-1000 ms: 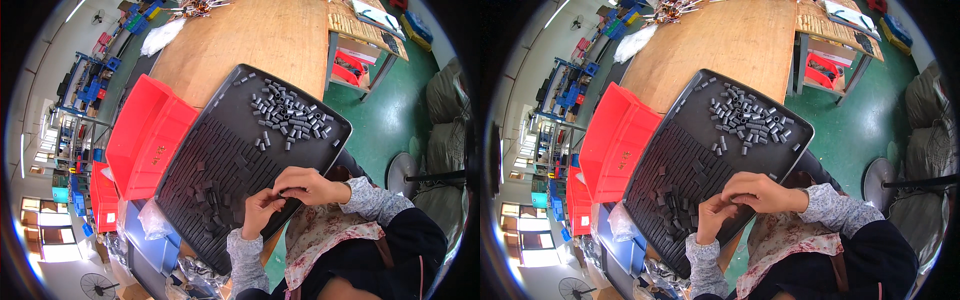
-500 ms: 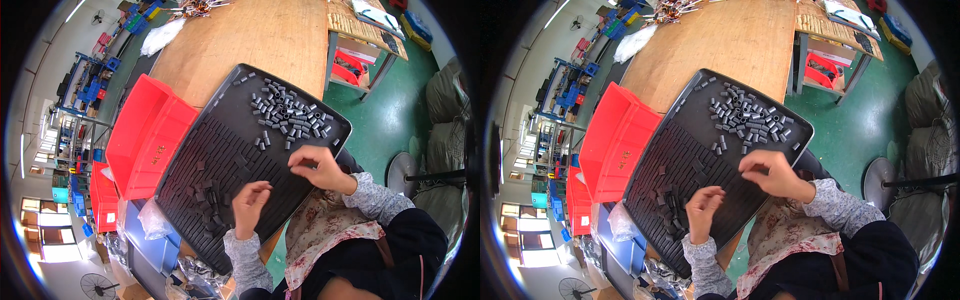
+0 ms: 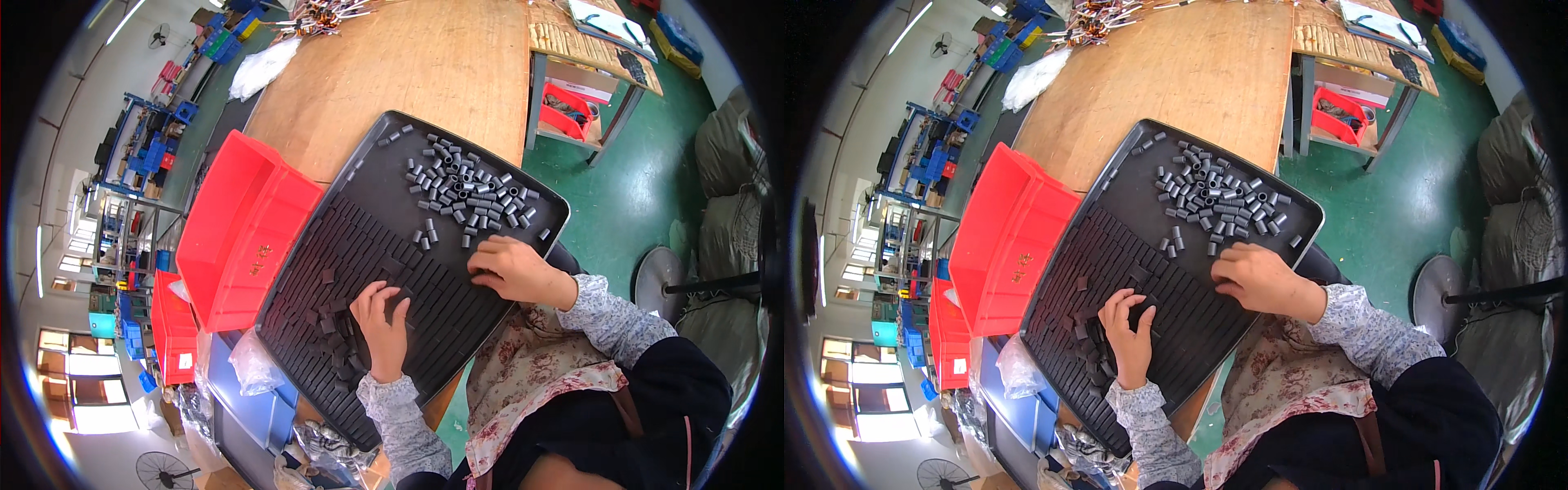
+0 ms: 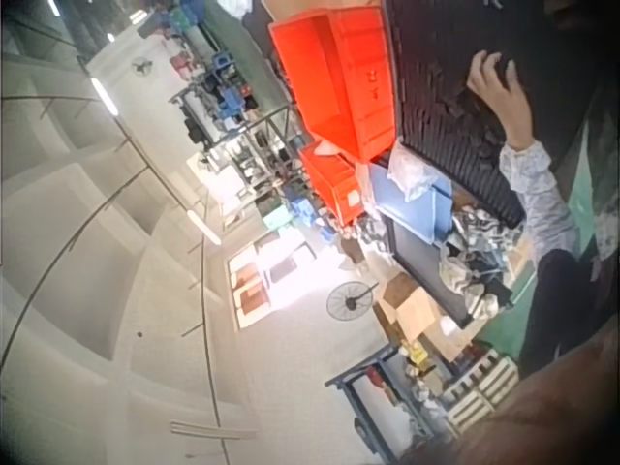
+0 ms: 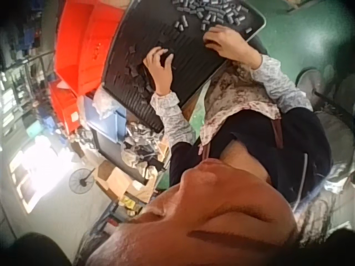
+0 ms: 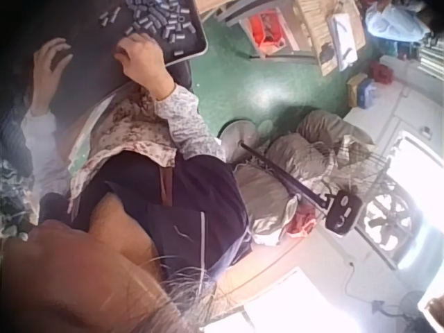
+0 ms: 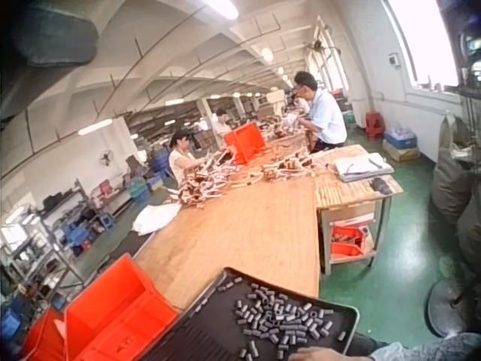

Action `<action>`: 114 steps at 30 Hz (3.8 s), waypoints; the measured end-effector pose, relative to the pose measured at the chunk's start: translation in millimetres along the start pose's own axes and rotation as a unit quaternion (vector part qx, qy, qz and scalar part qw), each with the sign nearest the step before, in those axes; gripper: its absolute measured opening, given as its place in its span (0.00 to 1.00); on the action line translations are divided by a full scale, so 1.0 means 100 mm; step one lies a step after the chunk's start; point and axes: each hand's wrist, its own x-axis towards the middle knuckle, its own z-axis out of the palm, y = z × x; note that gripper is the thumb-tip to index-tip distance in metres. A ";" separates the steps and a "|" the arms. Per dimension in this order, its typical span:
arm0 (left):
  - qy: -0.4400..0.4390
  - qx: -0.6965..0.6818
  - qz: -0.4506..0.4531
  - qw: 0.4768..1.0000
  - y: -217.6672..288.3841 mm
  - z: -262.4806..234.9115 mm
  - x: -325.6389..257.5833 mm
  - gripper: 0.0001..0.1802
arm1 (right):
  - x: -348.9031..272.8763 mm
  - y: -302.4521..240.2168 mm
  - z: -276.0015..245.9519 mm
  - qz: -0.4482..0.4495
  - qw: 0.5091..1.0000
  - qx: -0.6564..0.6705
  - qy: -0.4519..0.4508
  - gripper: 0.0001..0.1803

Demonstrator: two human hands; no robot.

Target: The person sits at a workbench in a factory setting and assembles small black plastic components. They pick up a flat rectangular piece and a cylindrical piece from a black tray, fit them together by hand, and place the assembled unit back onto the tray. This repetitive assembly process continues throughout the video.

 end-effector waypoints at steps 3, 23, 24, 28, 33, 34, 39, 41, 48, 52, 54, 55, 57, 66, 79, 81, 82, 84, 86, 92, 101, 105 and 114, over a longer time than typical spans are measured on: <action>-0.025 -0.075 -0.044 0.996 -0.01 0.00 -0.04 0.09 | 0.08 0.09 0.02 -0.031 0.996 -0.049 0.070 0.16; -0.221 -0.417 -0.194 0.860 0.22 0.13 -0.23 0.16 | 0.08 -0.30 0.13 0.142 0.790 0.595 -0.041 0.06; -0.228 -0.425 -0.192 0.855 0.17 0.14 -0.25 0.15 | 0.07 -0.29 0.18 0.145 0.770 0.619 -0.061 0.06; -0.191 -0.463 -0.194 0.844 0.22 0.14 -0.21 0.12 | 0.02 -0.27 0.27 0.161 0.802 0.571 -0.066 0.05; -0.095 -0.502 -0.196 0.837 0.34 0.18 -0.16 0.10 | 0.04 -0.28 0.25 0.111 0.908 0.403 0.034 0.05; -0.095 -0.499 -0.199 0.838 0.34 0.16 -0.15 0.10 | 0.04 -0.27 0.24 0.079 0.930 0.357 0.043 0.06; -0.093 -0.446 -0.160 0.876 0.25 0.12 -0.15 0.09 | 0.05 -0.23 0.28 -0.070 0.982 0.173 0.028 0.10; -0.085 -0.392 -0.119 0.908 0.25 0.11 -0.15 0.11 | 0.04 -0.22 0.26 -0.066 0.983 0.172 -0.001 0.11; -0.152 -0.369 -0.136 0.907 0.17 0.08 -0.22 0.15 | 0.04 -0.20 0.25 -0.050 0.976 0.212 -0.009 0.11; -0.120 -0.450 -0.194 0.864 0.32 0.11 -0.17 0.10 | 0.04 -0.21 0.25 -0.040 0.977 0.211 -0.002 0.11; -0.099 -0.471 -0.216 0.850 0.37 0.13 -0.15 0.07 | 0.03 -0.21 0.24 -0.029 0.978 0.207 0.004 0.11; -0.092 -0.469 -0.219 0.851 0.38 0.14 -0.15 0.08 | 0.03 -0.21 0.24 -0.013 0.971 0.238 0.018 0.10; -0.113 -0.450 -0.210 0.861 0.34 0.14 -0.17 0.10 | 0.02 -0.23 0.23 0.019 0.953 0.298 0.048 0.09; -0.192 -0.388 -0.192 0.881 0.18 0.15 -0.27 0.08 | -0.02 -0.34 0.30 0.144 0.817 0.552 -0.081 0.05; -0.203 -0.471 -0.216 0.831 0.26 0.12 -0.21 0.11 | 0.01 -0.26 0.17 -0.020 0.932 0.362 0.026 0.10; -0.200 -0.469 -0.218 0.832 0.27 0.10 -0.21 0.12 | 0.04 -0.27 0.15 -0.062 0.946 0.317 0.022 0.09; -0.199 -0.465 -0.218 0.835 0.25 0.11 -0.22 0.12 | 0.06 -0.28 0.15 -0.083 0.952 0.294 0.020 0.09; -0.202 -0.465 -0.216 0.835 0.24 0.13 -0.21 0.12 | 0.06 -0.26 0.17 -0.084 0.955 0.284 0.028 0.08; -0.207 -0.473 -0.215 0.829 0.24 0.15 -0.18 0.12 | 0.05 -0.24 0.16 -0.048 0.952 0.297 0.056 0.08; -0.016 -0.024 0.051 0.998 0.18 0.05 0.22 0.24 | 0.09 -0.03 0.08 0.183 0.932 0.282 0.138 0.06; -0.067 0.028 0.044 0.996 -0.02 0.19 0.22 0.20 | 0.06 0.01 0.12 0.029 0.996 0.019 0.082 0.10; -0.044 0.003 0.025 0.999 0.05 0.14 0.17 0.12 | -0.01 -0.02 0.08 0.000 0.999 0.035 0.030 0.12; -0.040 -0.101 -0.090 0.990 0.08 0.03 0.08 0.09 | -0.10 -0.05 -0.13 0.024 1.000 0.012 0.007 0.17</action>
